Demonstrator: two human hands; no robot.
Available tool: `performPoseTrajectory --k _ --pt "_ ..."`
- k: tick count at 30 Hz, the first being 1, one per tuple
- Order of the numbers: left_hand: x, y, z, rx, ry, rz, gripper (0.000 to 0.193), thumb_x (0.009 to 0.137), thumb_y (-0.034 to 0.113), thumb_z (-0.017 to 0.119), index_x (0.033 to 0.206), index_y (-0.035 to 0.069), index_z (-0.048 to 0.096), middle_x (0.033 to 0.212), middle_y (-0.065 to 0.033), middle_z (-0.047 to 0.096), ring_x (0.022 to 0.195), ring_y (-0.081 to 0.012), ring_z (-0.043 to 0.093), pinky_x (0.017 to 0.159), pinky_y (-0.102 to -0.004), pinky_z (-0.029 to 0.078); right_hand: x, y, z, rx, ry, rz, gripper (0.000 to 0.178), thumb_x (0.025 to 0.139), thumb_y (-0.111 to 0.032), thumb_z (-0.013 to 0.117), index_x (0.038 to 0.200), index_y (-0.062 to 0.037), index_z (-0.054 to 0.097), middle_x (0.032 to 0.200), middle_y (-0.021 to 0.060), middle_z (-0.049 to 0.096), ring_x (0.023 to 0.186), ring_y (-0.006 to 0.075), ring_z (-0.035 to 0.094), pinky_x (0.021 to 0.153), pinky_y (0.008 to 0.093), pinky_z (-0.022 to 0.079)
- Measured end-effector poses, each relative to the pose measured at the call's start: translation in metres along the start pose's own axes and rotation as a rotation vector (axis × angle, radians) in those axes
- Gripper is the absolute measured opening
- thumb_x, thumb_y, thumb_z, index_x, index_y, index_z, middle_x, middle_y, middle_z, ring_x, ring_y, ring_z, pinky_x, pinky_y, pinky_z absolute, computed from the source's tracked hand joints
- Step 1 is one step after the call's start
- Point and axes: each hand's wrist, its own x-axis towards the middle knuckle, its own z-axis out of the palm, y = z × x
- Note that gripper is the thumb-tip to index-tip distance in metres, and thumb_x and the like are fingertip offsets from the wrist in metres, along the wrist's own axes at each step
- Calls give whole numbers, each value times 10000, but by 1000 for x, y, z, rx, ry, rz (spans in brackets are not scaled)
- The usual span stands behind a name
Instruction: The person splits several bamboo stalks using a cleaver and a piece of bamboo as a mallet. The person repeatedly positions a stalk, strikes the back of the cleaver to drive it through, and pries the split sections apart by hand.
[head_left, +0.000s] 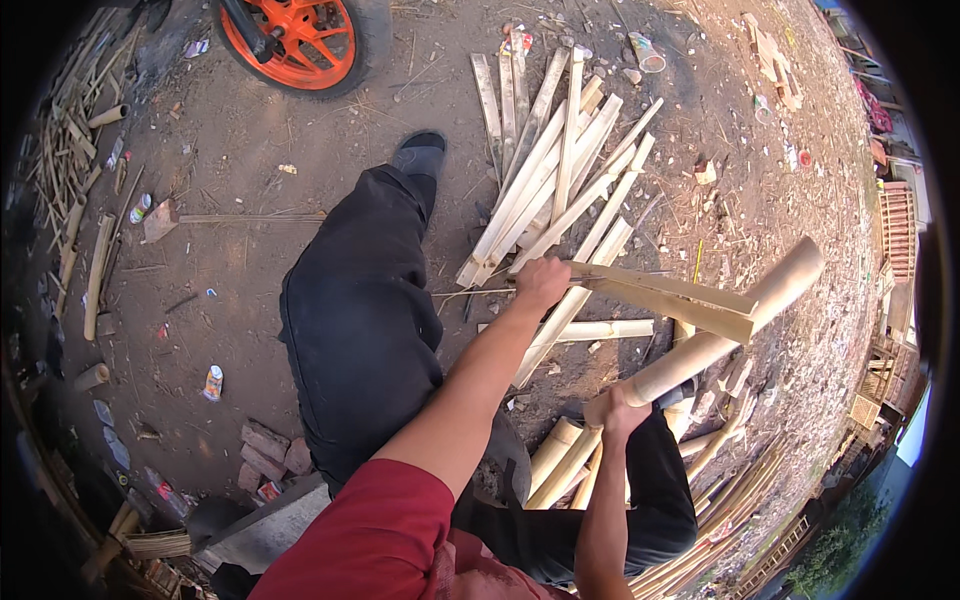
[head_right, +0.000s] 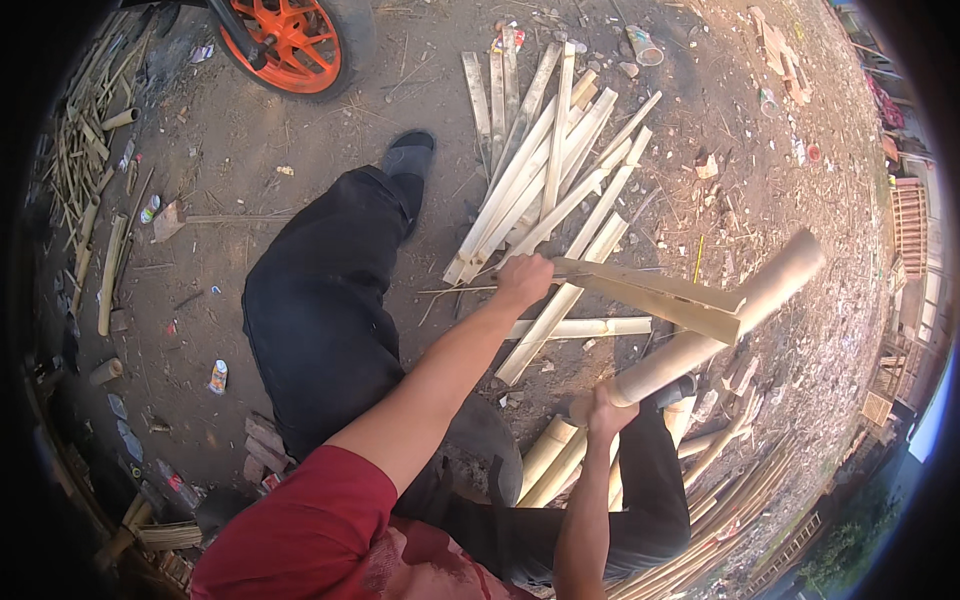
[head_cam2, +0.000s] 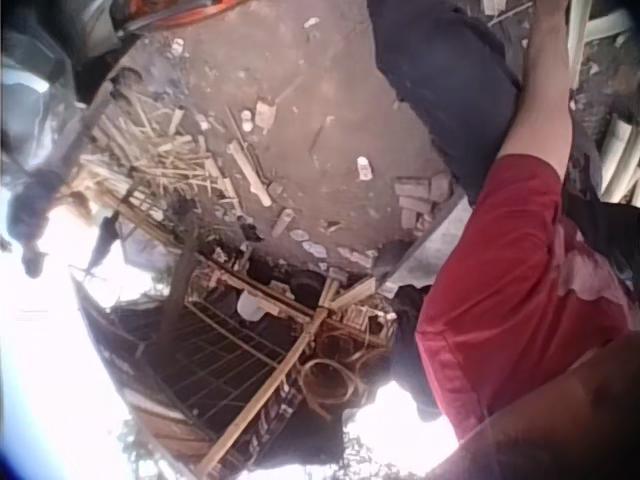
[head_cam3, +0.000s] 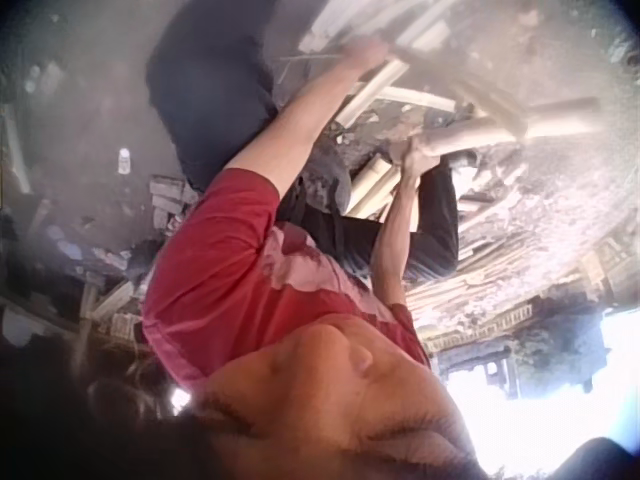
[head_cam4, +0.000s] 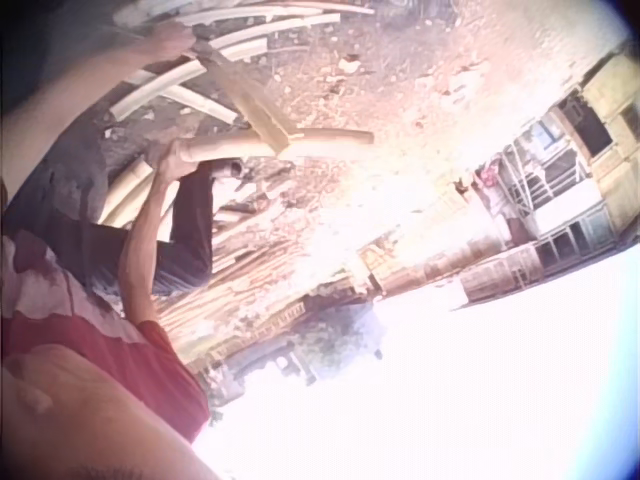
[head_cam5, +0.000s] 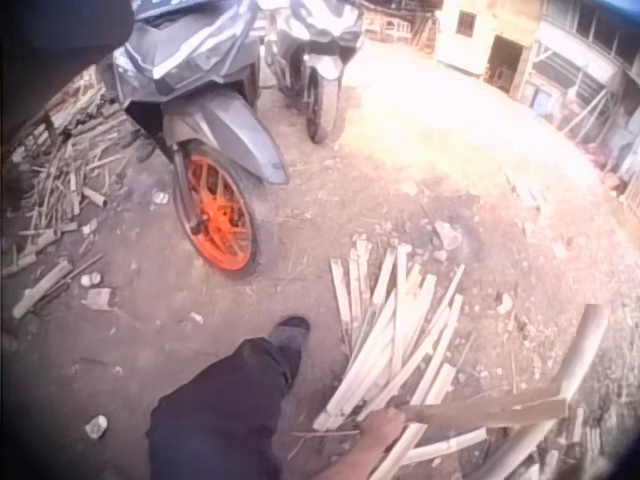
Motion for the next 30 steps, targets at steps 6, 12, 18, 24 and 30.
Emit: performPoseTrajectory --k 6,12,18,24,30 --pt "-6 -11 -4 -91 -99 -115 213 925 130 669 1074 46 796 1188 -166 754 1094 -358 736 927 -481 598 14 -41 -6 -273 -305 282 364 703 -92 767 1017 61 663 860 127 708 781 219 688 736 384 555" --pt "-8 -24 4 -33 -37 -99 198 926 124 647 1027 73 810 1090 -154 778 1043 -347 754 897 -468 607 71 -145 -38 224 3 -96 203 769 -38 712 948 48 665 839 114 689 737 207 680 705 348 567" --pt "14 9 0 44 -81 -43 210 945 132 628 1036 85 812 1081 -124 783 1028 -323 760 879 -447 611 -43 68 22 -649 -392 378 601 670 -245 836 1105 128 655 1018 236 739 967 322 730 839 399 561" --pt "-23 -14 16 -59 -118 -278 258 1011 174 582 1144 108 793 1228 -106 750 1158 -288 721 926 -425 601 -66 24 -1 -90 -408 581 321 723 -149 791 965 48 718 870 128 728 730 237 696 664 389 566" --pt "-45 13 -21 26 -119 -222 287 987 235 638 1201 99 771 1272 -123 737 1183 -283 711 924 -405 595 -91 42 -28 110 -457 846 261 821 -189 747 993 0 693 835 98 682 663 224 656 616 395 552"
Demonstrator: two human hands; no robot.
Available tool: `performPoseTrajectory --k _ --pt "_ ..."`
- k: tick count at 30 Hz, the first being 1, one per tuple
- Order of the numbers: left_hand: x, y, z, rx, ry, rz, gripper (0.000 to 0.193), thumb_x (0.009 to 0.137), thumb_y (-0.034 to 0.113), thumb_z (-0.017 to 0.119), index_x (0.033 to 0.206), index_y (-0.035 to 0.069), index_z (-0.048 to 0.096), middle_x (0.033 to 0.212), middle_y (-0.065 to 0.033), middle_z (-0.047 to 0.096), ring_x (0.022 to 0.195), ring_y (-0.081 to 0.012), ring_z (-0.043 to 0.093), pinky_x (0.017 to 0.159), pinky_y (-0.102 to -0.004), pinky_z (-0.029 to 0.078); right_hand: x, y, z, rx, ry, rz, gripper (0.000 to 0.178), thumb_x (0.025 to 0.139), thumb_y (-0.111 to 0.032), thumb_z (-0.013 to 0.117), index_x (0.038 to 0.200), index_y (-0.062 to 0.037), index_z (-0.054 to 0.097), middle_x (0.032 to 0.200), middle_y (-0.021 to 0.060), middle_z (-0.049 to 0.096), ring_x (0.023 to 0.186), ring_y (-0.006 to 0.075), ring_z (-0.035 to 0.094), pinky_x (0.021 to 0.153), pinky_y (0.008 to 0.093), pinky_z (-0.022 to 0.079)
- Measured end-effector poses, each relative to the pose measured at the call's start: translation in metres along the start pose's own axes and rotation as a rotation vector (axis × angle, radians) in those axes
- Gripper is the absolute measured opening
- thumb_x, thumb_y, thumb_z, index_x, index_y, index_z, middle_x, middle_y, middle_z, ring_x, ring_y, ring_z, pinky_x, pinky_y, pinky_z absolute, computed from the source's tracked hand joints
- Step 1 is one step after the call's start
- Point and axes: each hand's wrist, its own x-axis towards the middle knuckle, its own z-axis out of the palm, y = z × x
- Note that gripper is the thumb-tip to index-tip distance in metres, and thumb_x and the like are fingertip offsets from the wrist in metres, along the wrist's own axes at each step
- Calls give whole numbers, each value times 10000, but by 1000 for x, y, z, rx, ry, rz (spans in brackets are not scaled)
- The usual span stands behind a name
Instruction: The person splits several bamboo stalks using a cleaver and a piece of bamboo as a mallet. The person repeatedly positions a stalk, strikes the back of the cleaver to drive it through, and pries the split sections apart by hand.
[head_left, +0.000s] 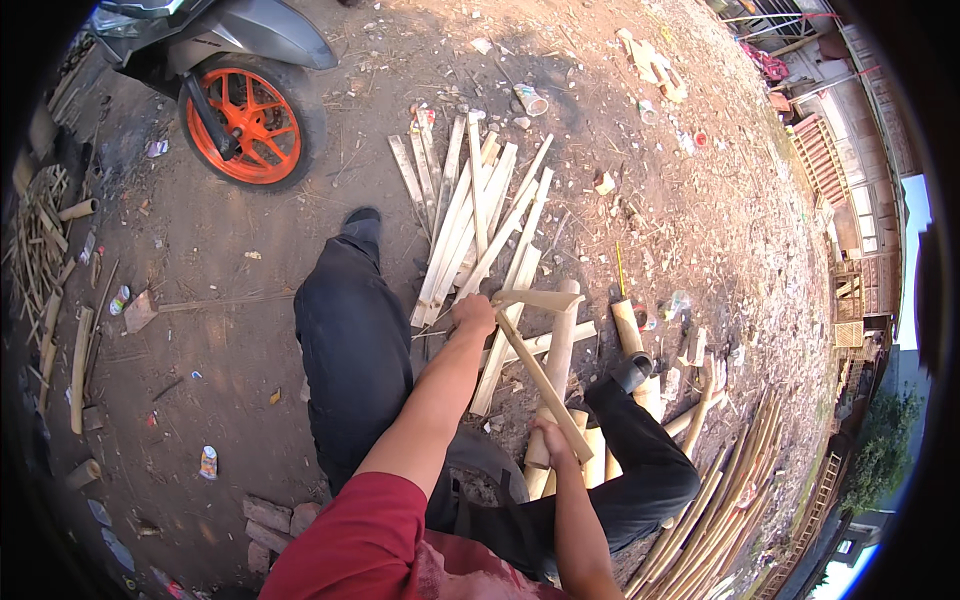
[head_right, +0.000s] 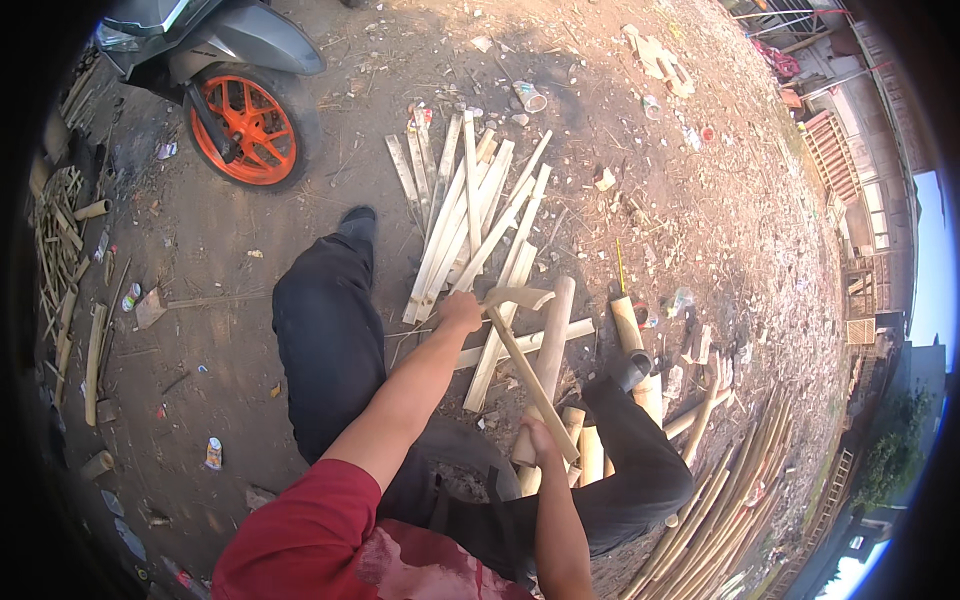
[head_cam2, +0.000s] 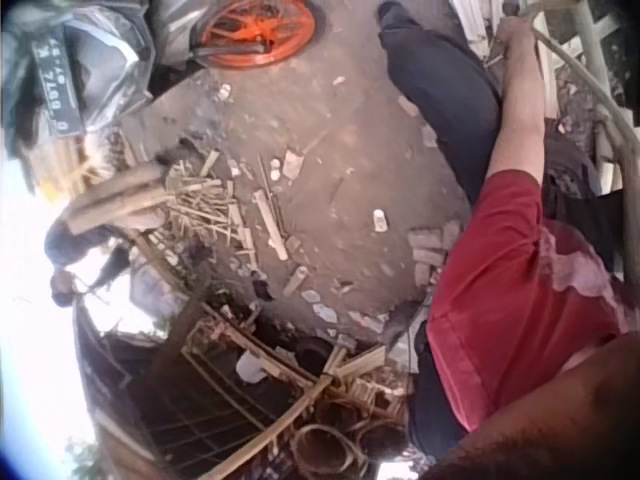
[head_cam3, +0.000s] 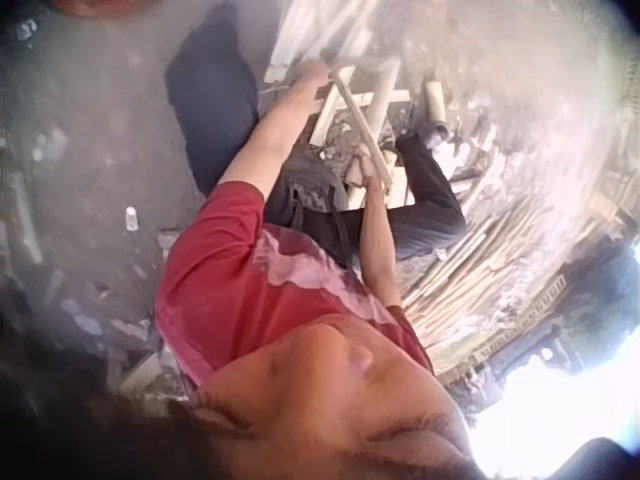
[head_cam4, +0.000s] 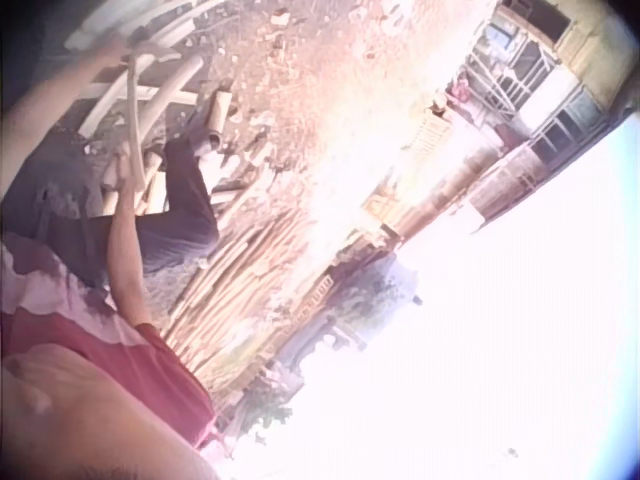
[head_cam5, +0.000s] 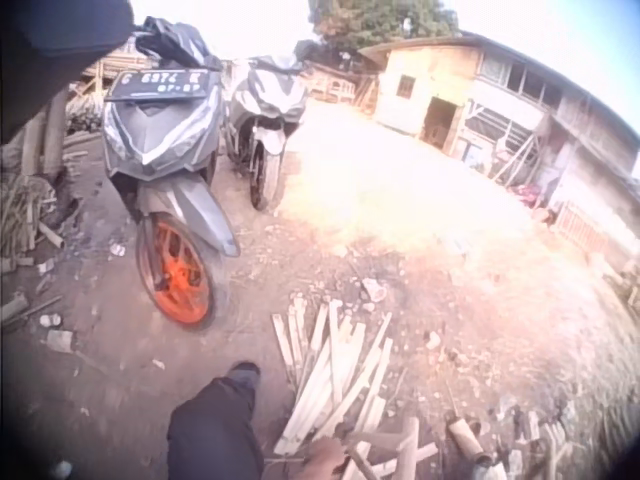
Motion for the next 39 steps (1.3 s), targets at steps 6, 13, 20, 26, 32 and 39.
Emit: performPoseTrajectory --k 6,13,20,26,32,39 --pt "-34 15 -127 367 -77 92 397 809 271 799 1181 133 793 1206 -76 770 1127 -232 737 891 -371 599 -60 -19 46 1 10 -12 246 838 -215 741 994 -32 688 830 90 665 682 223 655 590 396 557" --pt "-59 2 -236 231 410 183 299 769 202 745 987 2 788 938 -149 788 756 -282 769 712 -395 609 -107 -70 63 169 -138 -397 219 823 -156 726 981 -10 685 823 79 664 682 209 650 620 374 544" --pt "-117 7 -267 -158 289 145 381 804 201 692 1070 -65 750 1157 -294 725 1118 -418 703 941 -468 568 -92 -93 61 149 -27 -544 365 805 -193 781 1091 22 709 948 94 739 809 201 710 742 364 569" --pt "-118 25 -266 -93 344 147 505 806 319 792 1135 -56 715 1183 -291 717 1135 -420 694 968 -479 551 -5 -28 33 -455 518 -298 687 732 -420 847 1190 62 674 1118 256 740 1025 411 728 881 453 573" --pt "-129 19 -273 -43 336 138 409 837 307 787 1103 -1 744 1116 -259 739 1084 -419 703 922 -492 562 18 -9 68 -829 780 -258 917 770 -460 825 1412 84 462 1357 277 623 1273 447 590 1088 544 463" --pt "-144 31 -288 22 484 207 393 822 332 826 818 -38 694 739 -236 687 759 -415 693 712 -487 502 94 -41 164 142 -347 217 1065 875 -805 561 1482 67 485 1300 209 670 1070 331 671 980 475 509"
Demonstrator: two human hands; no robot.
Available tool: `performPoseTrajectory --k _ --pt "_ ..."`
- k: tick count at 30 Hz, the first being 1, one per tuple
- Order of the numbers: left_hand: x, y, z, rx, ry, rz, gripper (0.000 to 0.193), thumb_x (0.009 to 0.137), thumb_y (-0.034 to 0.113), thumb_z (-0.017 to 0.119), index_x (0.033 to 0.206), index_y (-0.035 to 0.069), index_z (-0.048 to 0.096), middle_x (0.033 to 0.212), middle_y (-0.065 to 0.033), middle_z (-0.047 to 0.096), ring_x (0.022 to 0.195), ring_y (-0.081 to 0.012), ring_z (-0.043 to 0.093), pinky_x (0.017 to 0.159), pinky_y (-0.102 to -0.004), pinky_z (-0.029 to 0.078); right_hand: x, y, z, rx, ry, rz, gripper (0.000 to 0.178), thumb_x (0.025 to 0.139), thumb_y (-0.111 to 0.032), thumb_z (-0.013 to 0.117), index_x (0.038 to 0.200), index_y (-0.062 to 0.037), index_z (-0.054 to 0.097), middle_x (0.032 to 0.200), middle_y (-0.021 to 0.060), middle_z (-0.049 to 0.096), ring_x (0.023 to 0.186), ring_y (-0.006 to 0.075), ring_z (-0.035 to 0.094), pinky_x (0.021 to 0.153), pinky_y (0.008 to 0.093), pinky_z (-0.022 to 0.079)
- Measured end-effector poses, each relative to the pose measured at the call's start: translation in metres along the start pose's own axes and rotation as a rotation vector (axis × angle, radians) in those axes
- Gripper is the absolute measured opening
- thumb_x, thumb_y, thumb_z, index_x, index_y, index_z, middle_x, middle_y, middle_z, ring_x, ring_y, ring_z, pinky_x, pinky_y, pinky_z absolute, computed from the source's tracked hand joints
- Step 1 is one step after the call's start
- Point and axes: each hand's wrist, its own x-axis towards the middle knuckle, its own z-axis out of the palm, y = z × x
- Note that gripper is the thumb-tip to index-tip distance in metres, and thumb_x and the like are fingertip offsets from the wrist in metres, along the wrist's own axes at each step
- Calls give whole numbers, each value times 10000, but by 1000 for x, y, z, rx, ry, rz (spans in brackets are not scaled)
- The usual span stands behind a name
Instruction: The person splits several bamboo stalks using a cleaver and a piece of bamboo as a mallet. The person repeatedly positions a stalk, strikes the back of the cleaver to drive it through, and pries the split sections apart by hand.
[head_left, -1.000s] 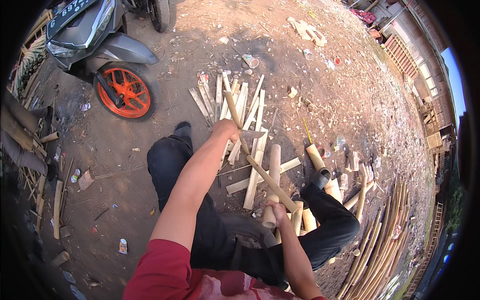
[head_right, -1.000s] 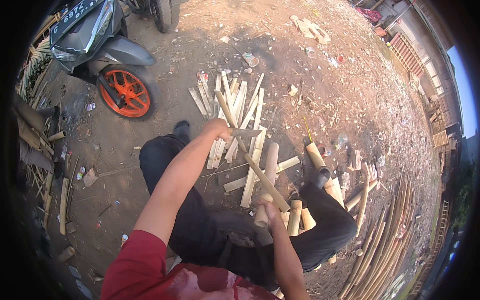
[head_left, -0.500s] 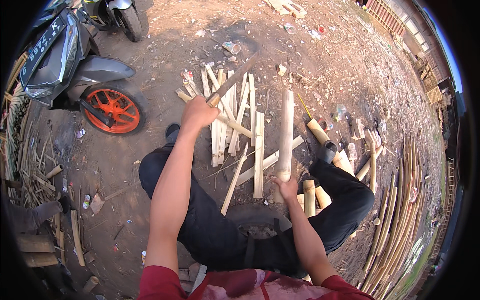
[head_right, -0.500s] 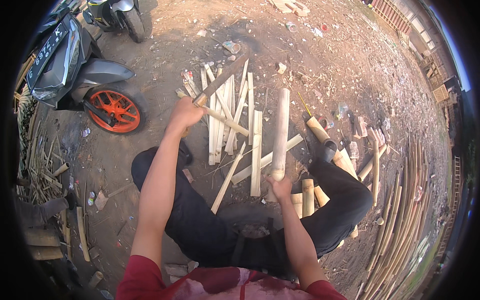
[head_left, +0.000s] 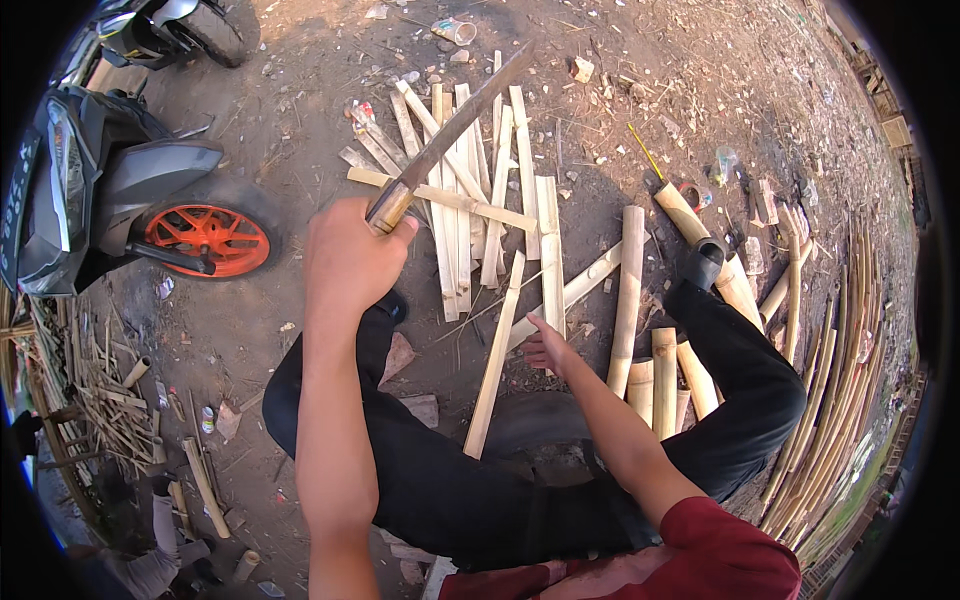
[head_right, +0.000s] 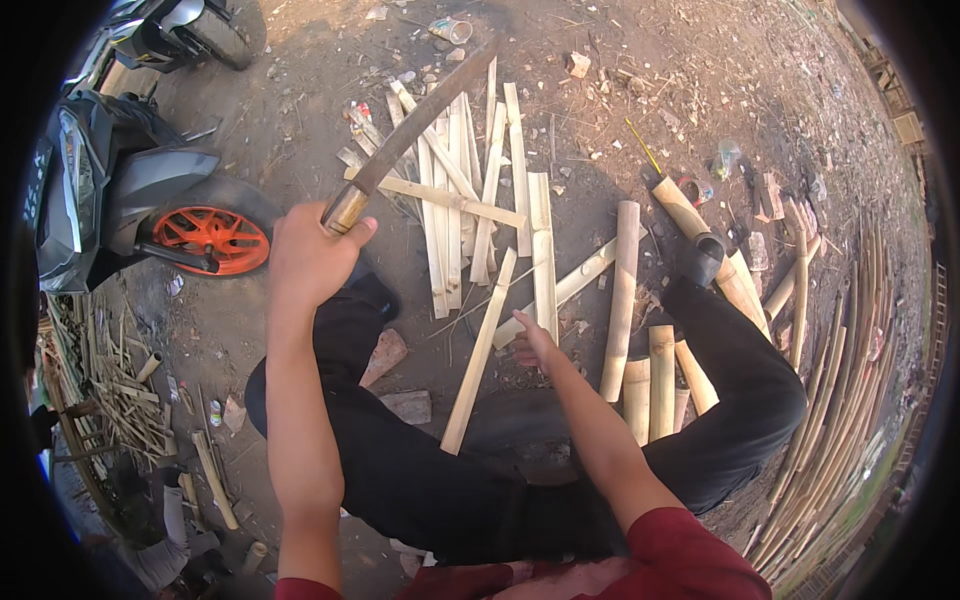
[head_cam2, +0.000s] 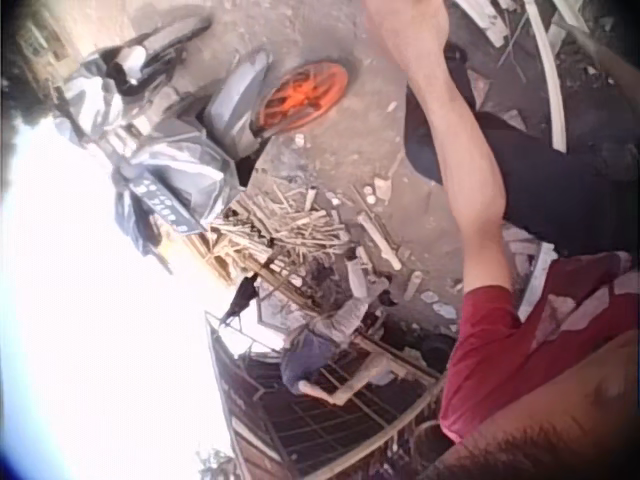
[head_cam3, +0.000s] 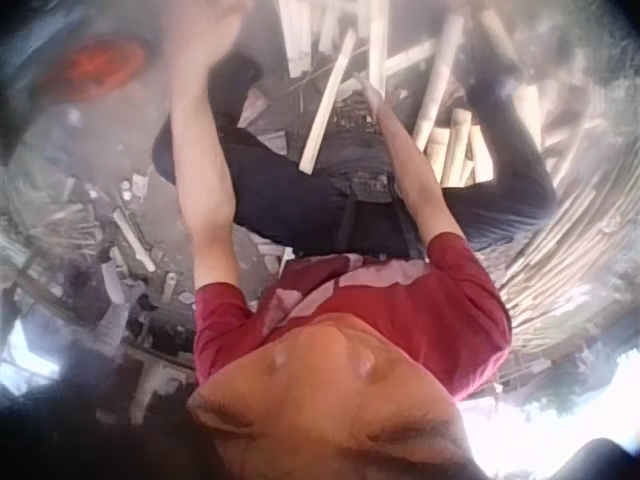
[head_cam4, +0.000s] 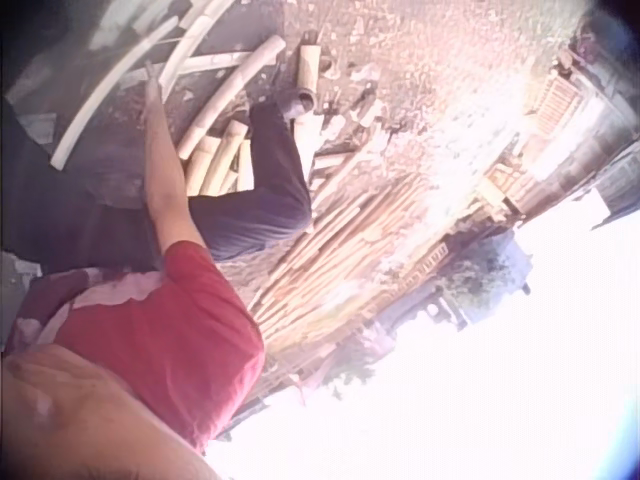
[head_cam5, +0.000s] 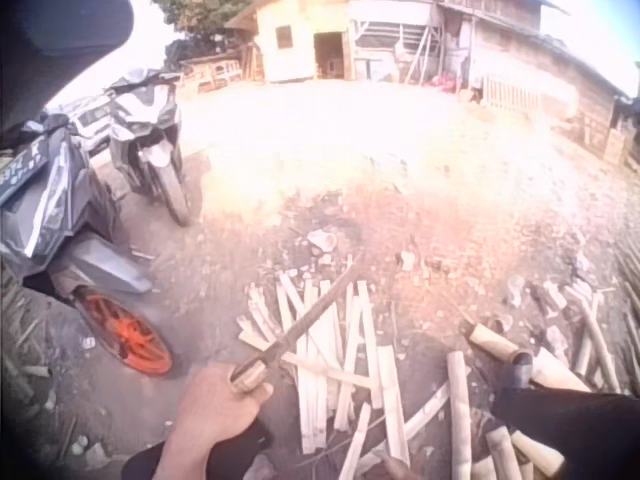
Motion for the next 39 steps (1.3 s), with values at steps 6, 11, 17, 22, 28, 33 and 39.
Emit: performPoseTrajectory --k 6,11,17,22,28,33,39 --pt "28 -12 -15 124 -2 -96 350 818 304 822 819 -29 714 756 -257 693 799 -446 706 733 -508 524 -68 -38 104 277 230 -541 281 992 -154 665 1207 20 613 948 92 678 827 168 642 758 324 520" --pt "28 -8 -33 -34 44 -142 384 824 307 812 758 -46 676 688 -246 669 719 -435 687 698 -491 506 -86 -130 94 24 307 -861 308 976 -124 679 1220 49 604 1058 194 749 929 217 727 799 347 549" --pt "27 -17 -31 -97 62 -183 387 823 308 816 756 -46 673 691 -247 676 715 -424 692 698 -484 507 -31 -226 72 -187 394 -611 865 861 -510 755 1426 95 504 1189 310 698 1106 384 709 989 435 538" --pt "34 -20 -35 -54 77 -192 379 835 294 812 745 -41 660 652 -205 655 667 -356 674 672 -468 492 40 -94 -5 -823 762 -385 1042 774 -385 818 1549 61 282 1499 322 433 1375 471 484 1112 515 459" --pt "34 -28 -31 -91 45 -212 367 845 263 810 729 -40 639 613 -166 622 593 -293 602 631 -446 460 62 -33 -12 -827 756 -249 1139 765 -302 848 1592 9 131 1485 300 415 1365 469 490 1129 517 456" --pt "44 -16 -25 -23 15 -221 371 840 259 816 725 -43 633 606 -159 615 580 -276 581 621 -444 452 70 -48 -34 -865 761 -254 811 722 -277 858 1393 22 513 1245 262 632 1177 426 648 996 482 547" --pt "44 1 -19 -77 -20 -198 365 841 254 810 734 -46 633 619 -173 624 596 -294 594 630 -445 454 36 -73 -59 -147 431 -485 376 697 -155 750 1029 15 704 925 116 715 870 242 682 824 391 555"
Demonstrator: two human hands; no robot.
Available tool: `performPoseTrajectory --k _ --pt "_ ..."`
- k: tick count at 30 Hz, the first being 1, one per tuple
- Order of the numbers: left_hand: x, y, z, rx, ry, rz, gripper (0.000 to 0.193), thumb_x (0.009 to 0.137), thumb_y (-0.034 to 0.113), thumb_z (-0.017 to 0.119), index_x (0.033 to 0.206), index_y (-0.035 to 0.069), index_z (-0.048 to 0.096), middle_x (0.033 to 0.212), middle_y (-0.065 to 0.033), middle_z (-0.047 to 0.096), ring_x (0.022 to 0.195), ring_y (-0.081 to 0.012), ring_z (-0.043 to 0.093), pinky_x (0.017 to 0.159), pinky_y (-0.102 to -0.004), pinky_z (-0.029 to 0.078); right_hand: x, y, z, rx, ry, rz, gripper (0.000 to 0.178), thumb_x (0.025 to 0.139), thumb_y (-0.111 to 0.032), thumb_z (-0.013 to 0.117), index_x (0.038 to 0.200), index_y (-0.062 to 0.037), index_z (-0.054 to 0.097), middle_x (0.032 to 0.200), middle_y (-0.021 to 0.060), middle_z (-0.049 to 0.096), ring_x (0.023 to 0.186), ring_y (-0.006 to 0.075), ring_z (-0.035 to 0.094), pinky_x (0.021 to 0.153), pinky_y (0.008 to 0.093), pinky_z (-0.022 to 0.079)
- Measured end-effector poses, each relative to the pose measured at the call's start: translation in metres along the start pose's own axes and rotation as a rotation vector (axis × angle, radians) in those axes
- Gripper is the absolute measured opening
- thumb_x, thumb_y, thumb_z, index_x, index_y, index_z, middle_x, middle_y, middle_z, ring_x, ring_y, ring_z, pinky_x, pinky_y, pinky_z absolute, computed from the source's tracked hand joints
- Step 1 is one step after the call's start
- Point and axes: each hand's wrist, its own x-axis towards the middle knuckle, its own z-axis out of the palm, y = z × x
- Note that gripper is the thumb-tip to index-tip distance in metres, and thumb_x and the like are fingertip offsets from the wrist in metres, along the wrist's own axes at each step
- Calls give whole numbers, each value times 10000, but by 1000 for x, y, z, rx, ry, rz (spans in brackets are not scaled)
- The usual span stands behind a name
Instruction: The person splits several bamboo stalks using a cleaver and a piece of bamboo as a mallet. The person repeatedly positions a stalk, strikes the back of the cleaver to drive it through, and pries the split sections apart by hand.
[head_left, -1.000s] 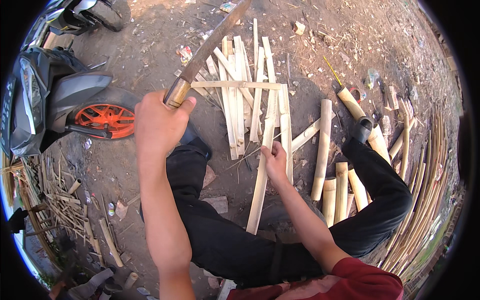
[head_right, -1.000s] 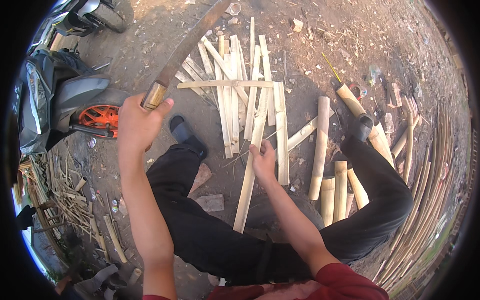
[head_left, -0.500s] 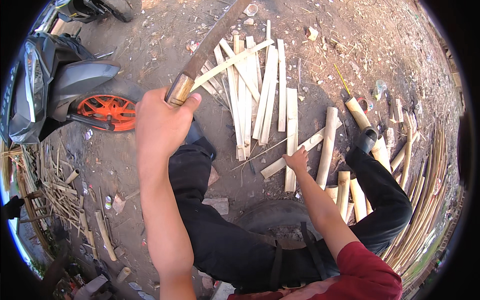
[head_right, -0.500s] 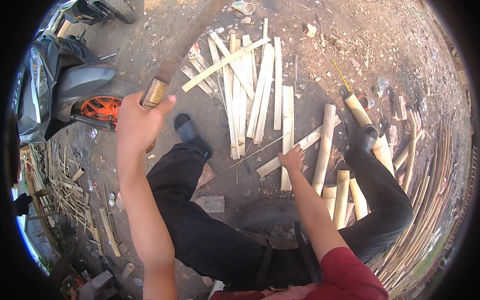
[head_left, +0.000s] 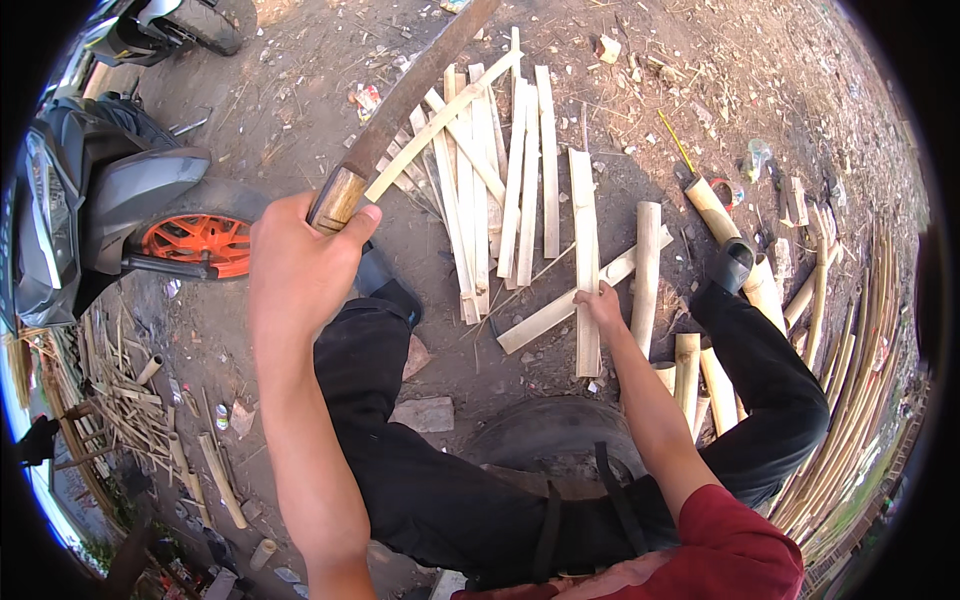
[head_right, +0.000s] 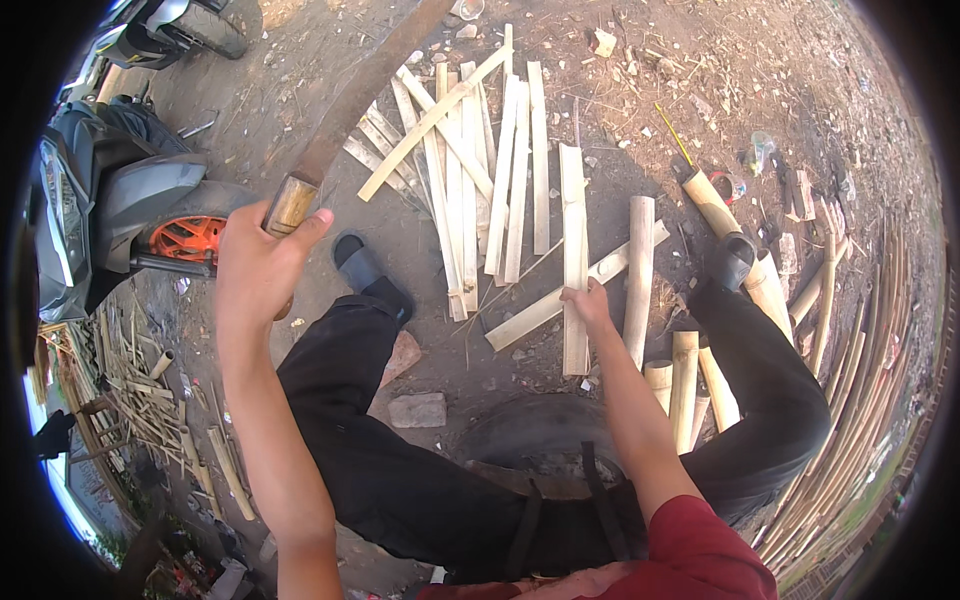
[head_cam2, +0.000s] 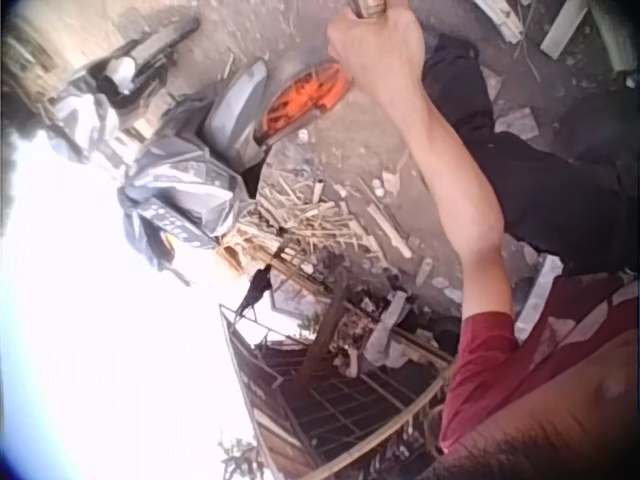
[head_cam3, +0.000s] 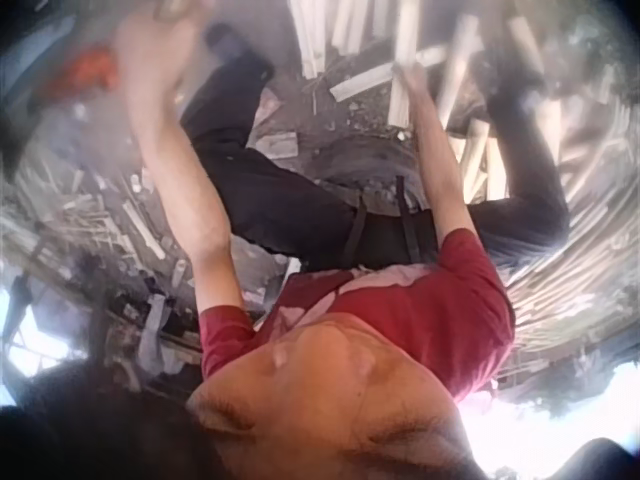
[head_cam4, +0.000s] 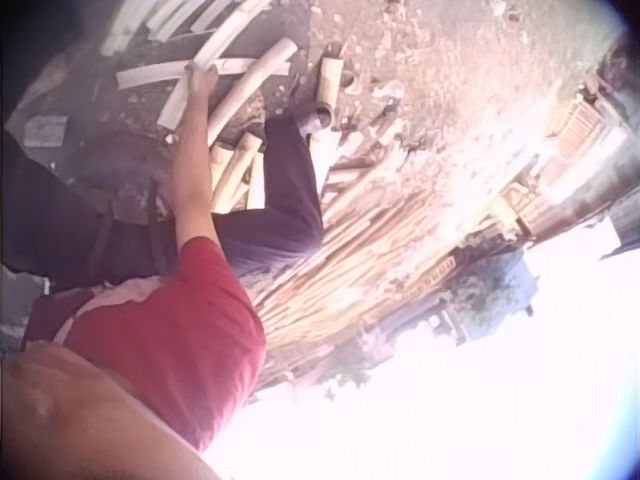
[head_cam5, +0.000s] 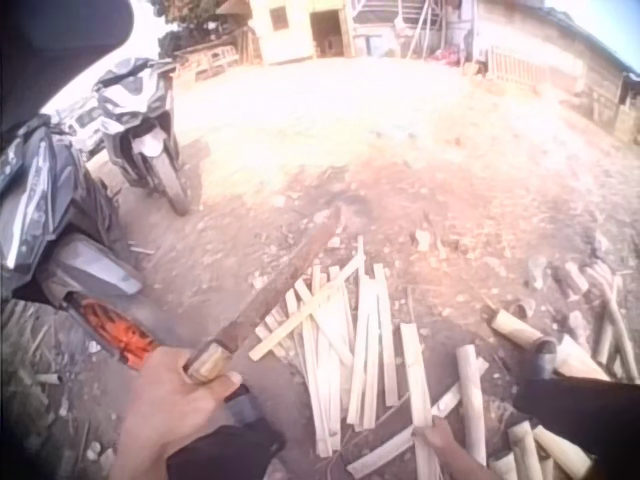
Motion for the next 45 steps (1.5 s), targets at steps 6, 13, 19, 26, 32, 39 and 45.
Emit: performPoseTrajectory --k 6,13,19,26,32,39,45 --pt "-3 8 8 142 2 94 381 818 323 803 853 -48 724 793 -264 714 821 -421 721 741 -484 526 -52 -71 -28 280 28 -38 496 725 -143 782 1167 20 628 1029 114 695 921 219 658 830 375 530" --pt "-15 29 26 131 9 198 338 819 327 783 994 37 785 921 -265 744 942 -433 726 850 -496 563 -53 -15 -21 -270 327 -208 583 724 -143 777 1235 41 565 1210 255 594 1093 372 637 986 447 523" --pt "-33 40 42 88 -34 192 322 829 325 780 998 52 790 926 -248 752 936 -421 732 837 -500 569 -36 21 -11 -413 213 101 615 837 -210 653 1389 33 533 1424 346 422 1251 520 561 1091 497 485" --pt "-24 43 51 144 -44 234 302 840 301 778 999 44 783 925 -244 753 924 -421 732 829 -497 575 -40 19 -19 -448 168 99 585 862 -228 639 1381 14 525 1416 335 436 1240 536 569 1081 519 493" --pt "-13 20 56 122 2 229 320 824 310 794 959 21 768 842 -247 729 858 -426 721 782 -495 549 -43 35 -12 -481 245 27 524 908 -188 585 1376 34 507 1419 357 418 1229 550 567 1083 524 491" --pt "-31 4 29 -42 -15 208 335 815 318 800 949 14 767 835 -234 732 857 -405 727 781 -477 539 -16 76 -40 -614 67 -40 538 926 -204 569 1381 72 486 1359 399 490 1243 529 549 1098 547 449" --pt "-31 -13 9 -54 23 136 282 838 287 787 945 26 778 856 -253 734 884 -426 722 805 -494 556 -55 39 5 -606 272 -87 462 986 -281 587 1338 17 563 1338 318 541 1241 501 571 1059 562 478"
